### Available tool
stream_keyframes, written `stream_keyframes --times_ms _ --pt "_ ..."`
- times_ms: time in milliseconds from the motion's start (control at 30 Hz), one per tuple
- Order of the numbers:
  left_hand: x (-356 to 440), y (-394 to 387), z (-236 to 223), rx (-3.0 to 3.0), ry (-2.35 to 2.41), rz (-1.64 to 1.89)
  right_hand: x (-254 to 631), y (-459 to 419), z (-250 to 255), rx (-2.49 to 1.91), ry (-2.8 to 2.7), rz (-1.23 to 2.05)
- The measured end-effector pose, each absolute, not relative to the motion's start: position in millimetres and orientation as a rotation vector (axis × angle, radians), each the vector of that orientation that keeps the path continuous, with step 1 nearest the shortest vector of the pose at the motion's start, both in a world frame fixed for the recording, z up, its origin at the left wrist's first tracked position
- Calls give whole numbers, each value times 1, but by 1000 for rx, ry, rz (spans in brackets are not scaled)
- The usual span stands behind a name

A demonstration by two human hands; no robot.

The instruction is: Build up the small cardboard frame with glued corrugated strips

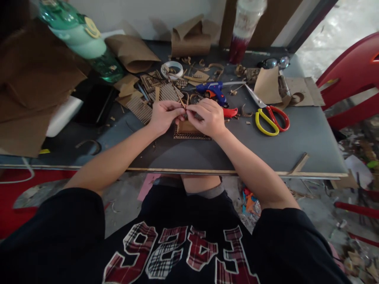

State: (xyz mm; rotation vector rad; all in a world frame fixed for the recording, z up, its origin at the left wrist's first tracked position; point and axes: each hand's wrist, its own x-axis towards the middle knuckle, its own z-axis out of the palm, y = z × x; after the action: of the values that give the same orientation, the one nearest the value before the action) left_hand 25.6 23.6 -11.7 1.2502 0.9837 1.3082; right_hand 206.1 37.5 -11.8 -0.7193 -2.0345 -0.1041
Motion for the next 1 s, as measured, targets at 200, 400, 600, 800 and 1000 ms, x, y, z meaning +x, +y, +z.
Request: stream_keyframes --times_ms 200,400,600,800,1000 --pt "26 24 -17 1292 934 1323 204 34 -8 -597 -1949 -188" --pt "28 21 -13 1305 926 1294 203 33 -8 -718 -1991 -186" --pt "28 20 -12 1333 956 1265 203 34 -9 -698 -1987 -117" --pt "26 22 -14 1329 944 1297 202 30 -8 -751 -1980 -128" --pt "26 20 -11 1352 905 1311 205 32 -10 -726 -2005 -113"
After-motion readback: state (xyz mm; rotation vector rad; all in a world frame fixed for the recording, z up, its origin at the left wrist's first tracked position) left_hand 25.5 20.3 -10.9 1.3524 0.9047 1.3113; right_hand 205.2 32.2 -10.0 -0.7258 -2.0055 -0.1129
